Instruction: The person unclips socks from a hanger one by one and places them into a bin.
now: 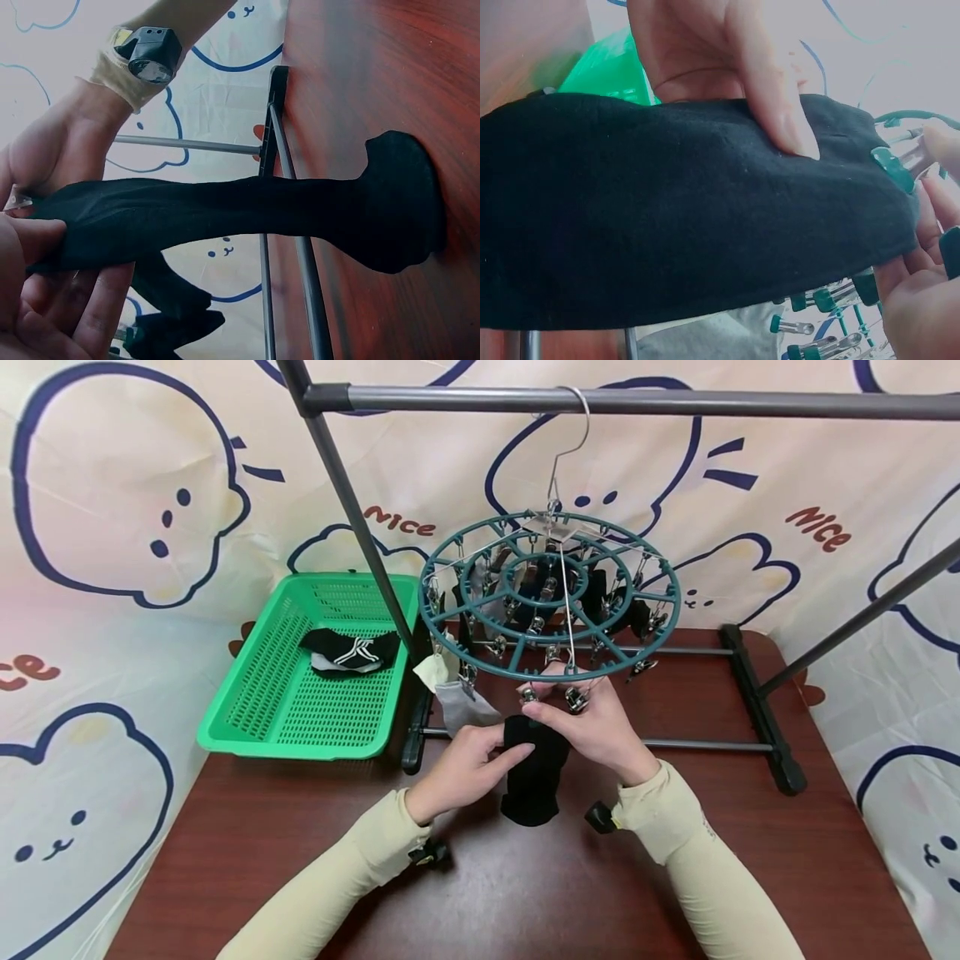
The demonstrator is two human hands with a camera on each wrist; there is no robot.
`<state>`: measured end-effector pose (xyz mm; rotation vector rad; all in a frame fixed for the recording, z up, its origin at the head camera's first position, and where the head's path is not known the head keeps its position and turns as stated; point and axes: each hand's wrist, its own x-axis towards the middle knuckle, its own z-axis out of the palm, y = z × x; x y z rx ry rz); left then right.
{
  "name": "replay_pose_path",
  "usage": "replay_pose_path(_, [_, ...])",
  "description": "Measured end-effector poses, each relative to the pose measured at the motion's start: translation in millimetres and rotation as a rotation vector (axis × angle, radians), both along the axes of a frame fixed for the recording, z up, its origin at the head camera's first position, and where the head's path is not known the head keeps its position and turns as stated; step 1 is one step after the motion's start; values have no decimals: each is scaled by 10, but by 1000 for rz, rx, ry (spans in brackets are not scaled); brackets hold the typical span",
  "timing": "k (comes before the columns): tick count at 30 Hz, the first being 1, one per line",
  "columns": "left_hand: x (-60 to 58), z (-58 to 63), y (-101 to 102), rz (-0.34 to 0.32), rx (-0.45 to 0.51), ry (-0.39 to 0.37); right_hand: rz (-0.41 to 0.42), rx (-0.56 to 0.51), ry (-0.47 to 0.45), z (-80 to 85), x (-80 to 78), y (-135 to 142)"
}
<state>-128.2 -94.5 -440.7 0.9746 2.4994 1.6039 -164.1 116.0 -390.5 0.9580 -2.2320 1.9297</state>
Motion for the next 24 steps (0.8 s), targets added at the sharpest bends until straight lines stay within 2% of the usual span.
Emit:
replay_pose_path(10, [9,16,16,3,-4,18,-16,-70,44,-17,3,-24])
replay_pose_path(15, [-2,15,7,4,-9,17,-19,-101,6,-18,7,-39])
replay_pose_path(24, [16,12,17,6,-56,-2,41,-208,-98,-23,56,-10])
